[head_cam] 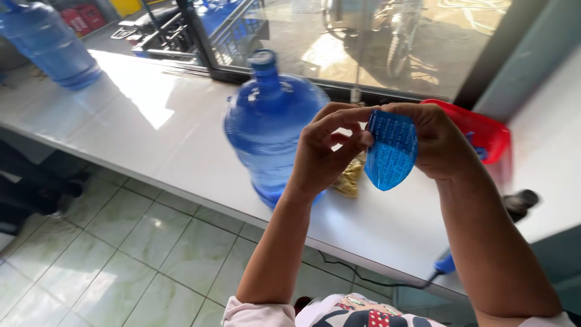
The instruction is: Fill and heat-seal large blue plastic water jugs.
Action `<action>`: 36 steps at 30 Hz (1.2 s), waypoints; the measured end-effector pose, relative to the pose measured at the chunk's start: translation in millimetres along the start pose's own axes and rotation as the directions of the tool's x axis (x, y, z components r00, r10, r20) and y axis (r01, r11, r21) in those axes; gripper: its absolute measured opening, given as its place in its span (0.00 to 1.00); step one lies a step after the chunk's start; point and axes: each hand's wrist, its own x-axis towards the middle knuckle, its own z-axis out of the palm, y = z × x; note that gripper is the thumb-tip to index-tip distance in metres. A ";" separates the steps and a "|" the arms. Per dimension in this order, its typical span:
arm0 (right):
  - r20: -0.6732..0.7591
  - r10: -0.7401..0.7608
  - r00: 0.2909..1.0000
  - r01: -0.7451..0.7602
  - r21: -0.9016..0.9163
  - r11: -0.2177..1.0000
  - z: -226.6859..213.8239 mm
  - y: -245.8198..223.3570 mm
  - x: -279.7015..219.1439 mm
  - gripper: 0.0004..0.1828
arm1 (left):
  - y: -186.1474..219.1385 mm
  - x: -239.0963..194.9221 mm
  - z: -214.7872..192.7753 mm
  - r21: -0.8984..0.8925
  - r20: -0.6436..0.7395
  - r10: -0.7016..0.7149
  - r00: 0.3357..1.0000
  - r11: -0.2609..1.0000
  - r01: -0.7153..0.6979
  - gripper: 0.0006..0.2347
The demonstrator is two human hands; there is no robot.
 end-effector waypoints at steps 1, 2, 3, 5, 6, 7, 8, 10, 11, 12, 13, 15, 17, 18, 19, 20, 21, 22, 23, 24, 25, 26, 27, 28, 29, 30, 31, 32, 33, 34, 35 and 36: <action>0.008 0.000 1.000 0.000 0.008 1.000 13.0 6.2 17.4 0.13 | 2.7 -1.7 -20.2 0.009 -0.008 -0.001 1.000 1.000 0.001 0.14; 0.042 0.003 0.999 -0.002 -0.019 1.000 25.5 9.3 30.1 0.13 | 5.2 -4.3 -36.7 0.036 -0.025 0.031 0.999 0.999 -0.030 0.14; 0.075 0.006 0.997 -0.002 -0.045 0.999 36.9 12.2 42.6 0.12 | 7.4 -6.4 -52.4 0.064 -0.042 0.063 0.997 0.996 -0.060 0.13; 0.083 -0.023 0.996 0.037 -0.170 0.985 53.7 24.1 67.9 0.12 | 13.0 -6.1 -84.7 0.093 -0.059 0.072 0.996 0.993 -0.067 0.12; 0.098 -0.055 0.994 0.082 -0.294 0.952 60.6 29.1 80.2 0.12 | 15.8 -4.9 -99.3 0.126 -0.075 0.088 0.993 0.989 -0.078 0.10; 0.095 -0.056 0.994 0.082 -0.293 0.953 68.4 31.9 88.5 0.12 | 15.6 -5.6 -113.9 0.126 -0.072 0.087 0.994 0.989 -0.077 0.10; 0.102 -0.052 0.993 0.088 -0.393 0.915 75.8 34.5 98.0 0.10 | 15.5 -5.6 -128.6 0.082 -0.054 0.061 0.997 0.995 -0.057 0.08; 0.115 -0.045 0.992 0.096 -0.485 0.869 85.9 41.4 113.3 0.09 | 9.0 -5.9 -157.7 0.043 -0.040 0.037 0.999 0.998 -0.035 0.07; 0.103 0.023 0.994 0.021 -0.406 0.914 88.2 45.6 118.8 0.08 | 2.3 -6.3 -171.5 -0.118 -0.001 -0.051 0.999 0.992 0.051 0.06; 0.099 0.090 0.991 -0.054 -0.321 0.945 89.1 50.3 124.4 0.08 | -4.9 -6.2 -184.6 -0.270 0.050 -0.130 0.990 0.953 0.139 0.06; 0.108 0.089 0.990 -0.051 -0.317 0.947 88.7 57.4 133.9 0.08 | -9.7 -3.0 -193.6 -0.264 0.043 -0.130 0.991 0.955 0.137 0.06; 0.158 0.262 0.952 -0.281 0.114 0.953 86.1 71.1 145.6 0.10 | -21.6 1.2 -206.7 -0.522 0.181 -0.246 0.952 0.797 0.305 0.08; 0.196 0.255 0.947 -0.296 0.218 0.930 81.0 75.3 163.6 0.11 | -33.0 9.7 -212.3 -0.570 0.198 -0.250 0.948 0.757 0.319 0.07; 0.232 0.244 0.942 -0.310 0.314 0.897 76.9 76.4 170.8 0.12 | -39.7 13.8 -212.5 -0.617 0.216 -0.248 0.944 0.715 0.329 0.07; 0.230 0.250 0.941 -0.315 0.315 0.895 76.2 74.5 178.7 0.12 | -50.6 19.3 -214.7 -0.620 0.215 -0.252 0.944 0.711 0.331 0.07; 0.116 0.229 0.966 -0.244 0.139 0.960 76.1 71.9 189.0 0.13 | -59.5 27.3 -218.7 -0.642 0.168 -0.254 0.952 0.705 0.302 0.06; 0.007 0.185 0.983 -0.184 -0.051 0.982 75.7 68.5 198.9 0.13 | -67.9 35.4 -221.9 -0.662 0.121 -0.257 0.959 0.699 0.270 0.06; 0.002 0.181 0.983 -0.181 -0.047 0.982 80.3 65.9 208.7 0.13 | -72.7 44.6 -223.6 -0.658 0.125 -0.260 0.957 0.700 0.276 0.06; -0.133 0.119 0.984 -0.155 -0.317 0.936 84.9 63.0 218.4 0.13 | -77.5 53.7 -225.1 -0.658 0.054 -0.280 0.958 0.712 0.246 0.06; -0.242 0.021 0.970 -0.159 -0.567 0.808 88.3 58.6 229.5 0.13 | -82.8 64.5 -225.7 -0.658 -0.019 -0.294 0.956 0.723 0.209 0.06; -0.244 0.018 0.970 -0.158 -0.568 0.807 83.3 60.6 238.6 0.13 | -96.1 72.7 -229.2 -0.658 -0.015 -0.292 0.956 0.723 0.210 0.06; -0.254 -0.001 0.967 -0.173 -0.662 0.729 78.8 62.4 248.1 0.13 | -109.3 80.0 -232.4 -0.650 -0.072 -0.292 0.954 0.739 0.177 0.06; -0.261 -0.022 0.965 -0.187 -0.746 0.639 74.7 64.2 257.6 0.13 | -122.2 87.1 -235.9 -0.641 -0.128 -0.292 0.948 0.754 0.146 0.07; -0.256 -0.022 0.966 -0.183 -0.746 0.640 70.8 69.5 261.7 0.13 | -128.6 90.8 -238.4 -0.640 -0.132 -0.290 0.948 0.755 0.142 0.07; -0.264 0.008 0.964 -0.215 -0.766 0.606 66.8 74.7 265.8 0.14 | -135.2 94.7 -240.9 -0.636 -0.151 -0.299 0.942 0.759 0.139 0.07; -0.277 0.036 0.960 -0.247 -0.783 0.570 62.0 79.6 269.2 0.15 | -142.1 99.3 -242.7 -0.632 -0.167 -0.308 0.937 0.763 0.139 0.07; -0.276 0.034 0.961 -0.245 -0.784 0.571 59.7 83.4 268.4 0.15 | -138.0 104.6 -243.0 -0.630 -0.167 -0.307 0.937 0.764 0.138 0.07; -0.278 0.017 0.961 -0.235 -0.778 0.582 56.8 86.9 266.4 0.17 | -134.7 109.7 -241.8 -0.606 -0.172 -0.331 0.928 0.778 0.165 0.09; -0.279 0.001 0.960 -0.225 -0.772 0.594 53.9 90.4 264.1 0.20 | -131.5 114.7 -240.6 -0.581 -0.178 -0.355 0.918 0.791 0.193 0.10; -0.281 0.002 0.960 -0.227 -0.773 0.593 50.8 93.6 263.4 0.20 | -133.0 120.5 -240.2 -0.583 -0.177 -0.356 0.918 0.789 0.194 0.10; -0.289 -0.032 0.957 -0.199 -0.729 0.655 47.8 96.7 262.5 0.23 | -134.3 126.1 -239.7 -0.547 -0.175 -0.366 0.914 0.808 0.219 0.12; -0.300 -0.064 0.952 -0.167 -0.680 0.714 45.7 100.5 261.2 0.26 | -135.2 130.7 -239.9 -0.509 -0.173 -0.378 0.909 0.825 0.246 0.13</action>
